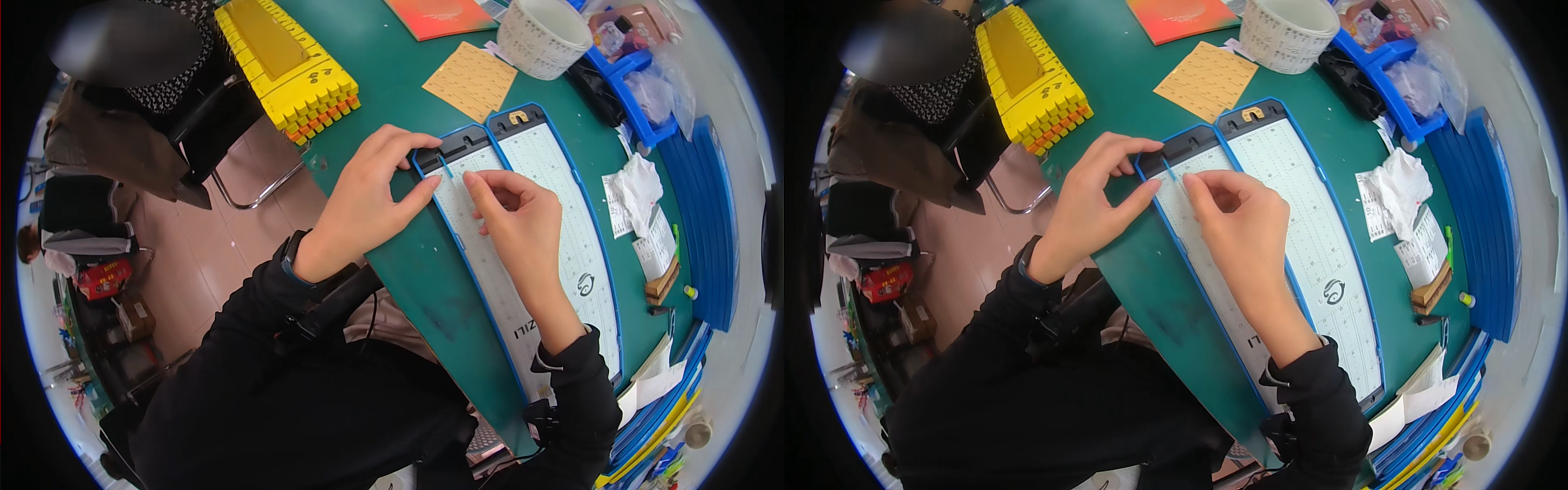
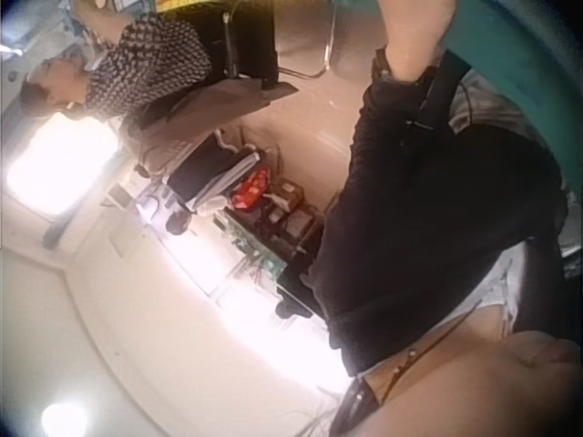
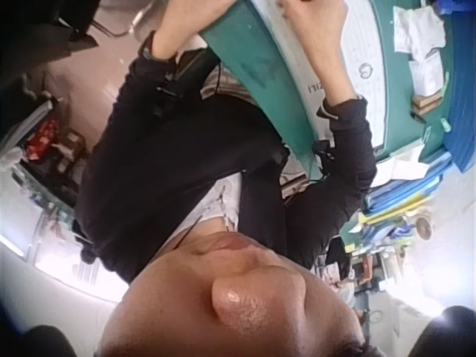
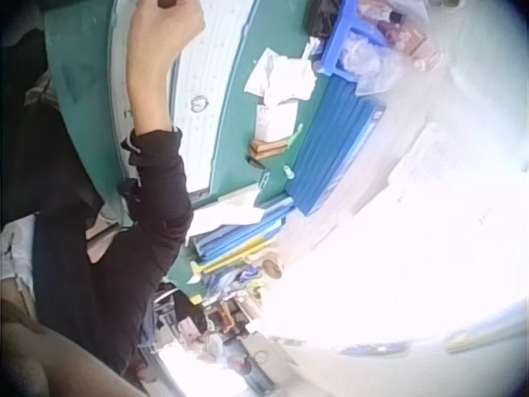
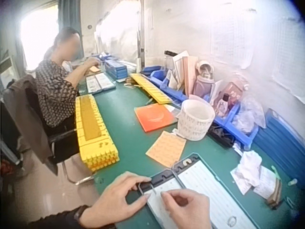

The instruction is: Assembling small electronic components into a double-strip white lighting frame on a factory floor.

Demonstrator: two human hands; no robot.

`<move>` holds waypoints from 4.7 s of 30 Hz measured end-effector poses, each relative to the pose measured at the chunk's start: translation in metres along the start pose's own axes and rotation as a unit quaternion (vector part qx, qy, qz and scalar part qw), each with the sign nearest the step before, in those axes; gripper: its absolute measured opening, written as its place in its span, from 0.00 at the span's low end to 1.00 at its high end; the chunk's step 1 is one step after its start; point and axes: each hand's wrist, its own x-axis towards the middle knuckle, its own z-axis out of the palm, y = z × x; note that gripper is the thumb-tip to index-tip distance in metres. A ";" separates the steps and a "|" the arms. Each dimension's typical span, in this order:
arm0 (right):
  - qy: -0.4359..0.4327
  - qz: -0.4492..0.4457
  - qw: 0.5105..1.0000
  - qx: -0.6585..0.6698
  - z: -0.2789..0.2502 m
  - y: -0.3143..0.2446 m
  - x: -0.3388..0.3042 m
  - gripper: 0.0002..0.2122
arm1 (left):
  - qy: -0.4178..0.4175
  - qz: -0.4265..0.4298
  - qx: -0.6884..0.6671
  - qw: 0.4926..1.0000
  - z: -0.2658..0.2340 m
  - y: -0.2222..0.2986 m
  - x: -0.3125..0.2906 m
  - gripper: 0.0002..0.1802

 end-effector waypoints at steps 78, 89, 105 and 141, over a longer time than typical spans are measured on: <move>0.129 -0.030 0.940 -0.314 -0.199 0.064 -0.083 0.04 | -0.053 0.223 0.182 0.956 0.017 0.010 -0.018 0.18; 0.140 -0.053 0.940 -0.305 -0.197 0.019 -0.142 0.04 | -0.082 0.238 0.206 0.946 0.015 0.011 -0.006 0.21; 0.056 0.035 0.940 -0.335 -0.133 0.041 -0.214 0.03 | -0.473 0.435 0.080 0.762 0.105 0.122 -0.068 0.46; 0.482 -0.134 0.849 0.171 -0.099 0.077 -0.238 0.12 | -0.469 0.442 0.245 0.725 0.099 0.119 -0.080 0.61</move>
